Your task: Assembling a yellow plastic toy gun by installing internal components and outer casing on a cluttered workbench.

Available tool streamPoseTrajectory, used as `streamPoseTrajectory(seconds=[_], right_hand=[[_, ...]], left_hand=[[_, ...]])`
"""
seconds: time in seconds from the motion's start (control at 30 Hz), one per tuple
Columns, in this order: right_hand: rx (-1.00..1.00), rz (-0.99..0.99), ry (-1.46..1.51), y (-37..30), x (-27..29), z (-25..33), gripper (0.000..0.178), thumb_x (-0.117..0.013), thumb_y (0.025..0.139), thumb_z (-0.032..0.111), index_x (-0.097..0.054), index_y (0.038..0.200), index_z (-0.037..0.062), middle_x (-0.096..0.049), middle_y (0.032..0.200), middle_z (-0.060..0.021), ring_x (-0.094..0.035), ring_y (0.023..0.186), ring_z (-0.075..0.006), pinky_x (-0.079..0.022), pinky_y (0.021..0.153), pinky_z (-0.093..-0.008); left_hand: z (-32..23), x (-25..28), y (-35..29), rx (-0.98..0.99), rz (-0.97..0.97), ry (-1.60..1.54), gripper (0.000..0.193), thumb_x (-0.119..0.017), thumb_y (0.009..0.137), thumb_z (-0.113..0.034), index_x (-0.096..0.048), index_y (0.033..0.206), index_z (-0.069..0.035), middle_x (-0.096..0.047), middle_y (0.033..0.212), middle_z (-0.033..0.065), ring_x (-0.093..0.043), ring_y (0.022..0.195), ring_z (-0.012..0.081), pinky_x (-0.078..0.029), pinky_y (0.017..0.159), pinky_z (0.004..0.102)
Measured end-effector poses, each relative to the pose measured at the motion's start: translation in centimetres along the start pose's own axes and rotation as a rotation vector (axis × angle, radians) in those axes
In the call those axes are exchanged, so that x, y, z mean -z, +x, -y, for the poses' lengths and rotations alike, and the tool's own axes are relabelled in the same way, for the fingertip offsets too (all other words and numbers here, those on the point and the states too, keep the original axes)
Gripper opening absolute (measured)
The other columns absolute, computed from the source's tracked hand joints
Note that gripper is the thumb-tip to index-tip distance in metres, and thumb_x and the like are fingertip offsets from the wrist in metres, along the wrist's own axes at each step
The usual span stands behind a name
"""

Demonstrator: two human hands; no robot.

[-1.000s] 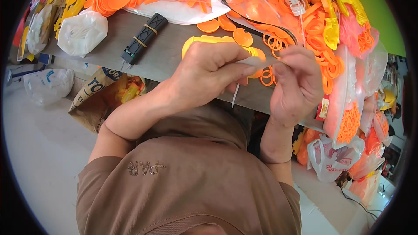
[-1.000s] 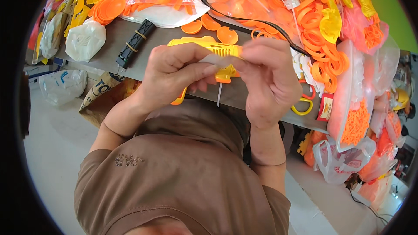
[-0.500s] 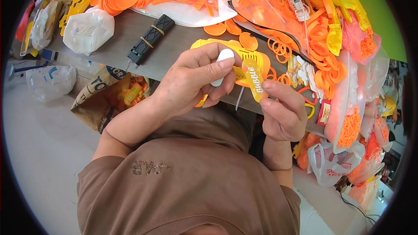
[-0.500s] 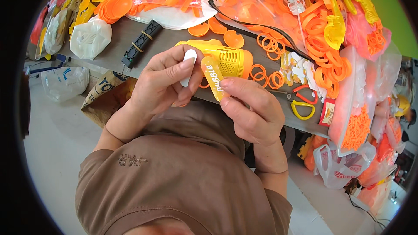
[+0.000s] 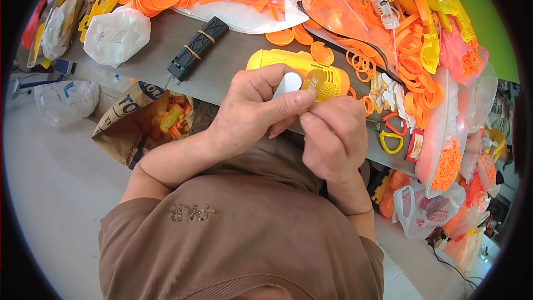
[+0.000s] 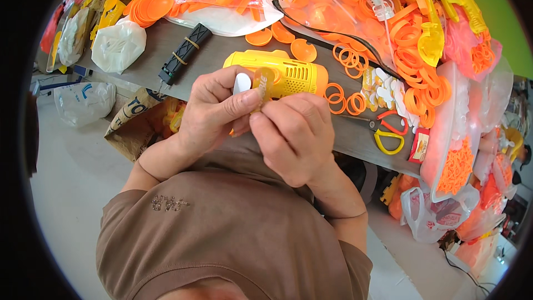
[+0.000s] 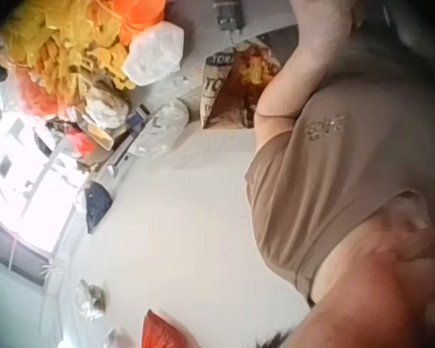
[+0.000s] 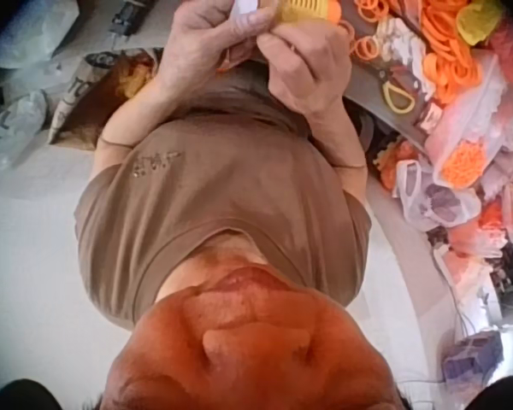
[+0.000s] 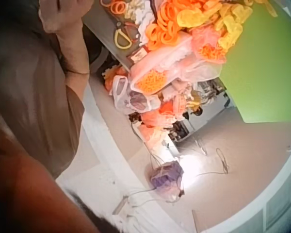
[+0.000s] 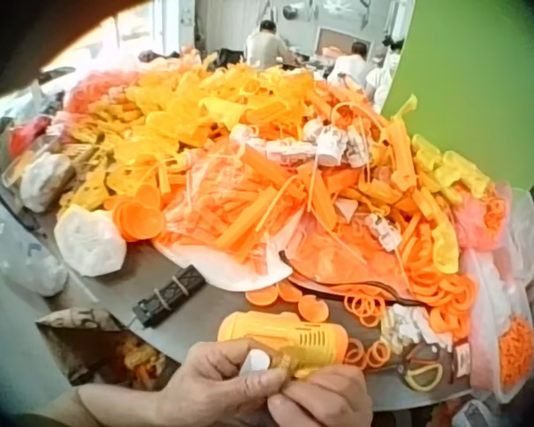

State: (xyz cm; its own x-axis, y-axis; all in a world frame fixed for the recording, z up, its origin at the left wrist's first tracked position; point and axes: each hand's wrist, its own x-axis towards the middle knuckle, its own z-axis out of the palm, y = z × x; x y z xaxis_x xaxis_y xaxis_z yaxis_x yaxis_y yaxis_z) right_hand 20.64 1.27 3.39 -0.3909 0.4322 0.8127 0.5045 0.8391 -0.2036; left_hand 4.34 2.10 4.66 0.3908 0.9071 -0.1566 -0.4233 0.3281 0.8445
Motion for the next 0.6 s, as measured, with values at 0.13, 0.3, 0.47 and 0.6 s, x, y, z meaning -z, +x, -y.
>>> streamPoseTrajectory(seconds=[0.13, 0.3, 0.47, 0.6], right_hand=[[-0.059, 0.144, 0.097, 0.5, 0.2, 1.0, 0.026, -0.069, 0.074, 0.002, -0.062, 0.099, 0.0065, -0.058, 0.101, -0.0118, -0.057, 0.085, -0.0274, -0.047, 0.066, -0.0359], [-0.199, 0.104, 0.205, 1.7, 1.9, -0.1, 0.025, -0.069, 0.074, 0.006, -0.064, 0.099, 0.0064, -0.060, 0.106, -0.0140, -0.059, 0.089, -0.0299, -0.049, 0.071, -0.0370], [-0.111, 0.249, 0.380, 1.7, 2.2, -0.7, 0.025, -0.069, 0.072, -0.001, -0.064, 0.097, 0.0023, -0.062, 0.101, -0.0165, -0.062, 0.084, -0.0296, -0.052, 0.069, -0.0350], [-0.106, 0.238, 0.381, 0.8, 2.2, -0.5, 0.030, -0.072, 0.068, -0.005, -0.063, 0.096, 0.0008, -0.061, 0.098, -0.0153, -0.062, 0.077, -0.0287, -0.052, 0.063, -0.0334]], left_hand=[[-0.2, 1.1, -0.6, -0.005, 0.015, 0.107, 0.019, -0.059, 0.093, -0.019, -0.061, 0.093, 0.000, -0.053, 0.066, -0.0035, -0.040, 0.053, 0.0013, -0.031, 0.045, 0.0192], [-1.8, 2.5, -0.8, 0.102, 0.124, 0.332, 0.018, -0.060, 0.092, -0.021, -0.061, 0.093, -0.002, -0.055, 0.068, -0.0045, -0.043, 0.058, 0.0012, -0.035, 0.048, 0.0205], [-2.6, 2.2, -0.9, 0.109, 0.270, 0.381, 0.017, -0.064, 0.088, -0.015, -0.061, 0.092, 0.001, -0.058, 0.071, -0.0003, -0.050, 0.064, 0.0045, -0.042, 0.056, 0.0228], [-2.7, 2.6, -0.8, 0.132, 0.277, 0.375, 0.015, -0.064, 0.087, -0.012, -0.061, 0.092, 0.002, -0.060, 0.072, 0.0016, -0.053, 0.066, 0.0060, -0.044, 0.060, 0.0235]])
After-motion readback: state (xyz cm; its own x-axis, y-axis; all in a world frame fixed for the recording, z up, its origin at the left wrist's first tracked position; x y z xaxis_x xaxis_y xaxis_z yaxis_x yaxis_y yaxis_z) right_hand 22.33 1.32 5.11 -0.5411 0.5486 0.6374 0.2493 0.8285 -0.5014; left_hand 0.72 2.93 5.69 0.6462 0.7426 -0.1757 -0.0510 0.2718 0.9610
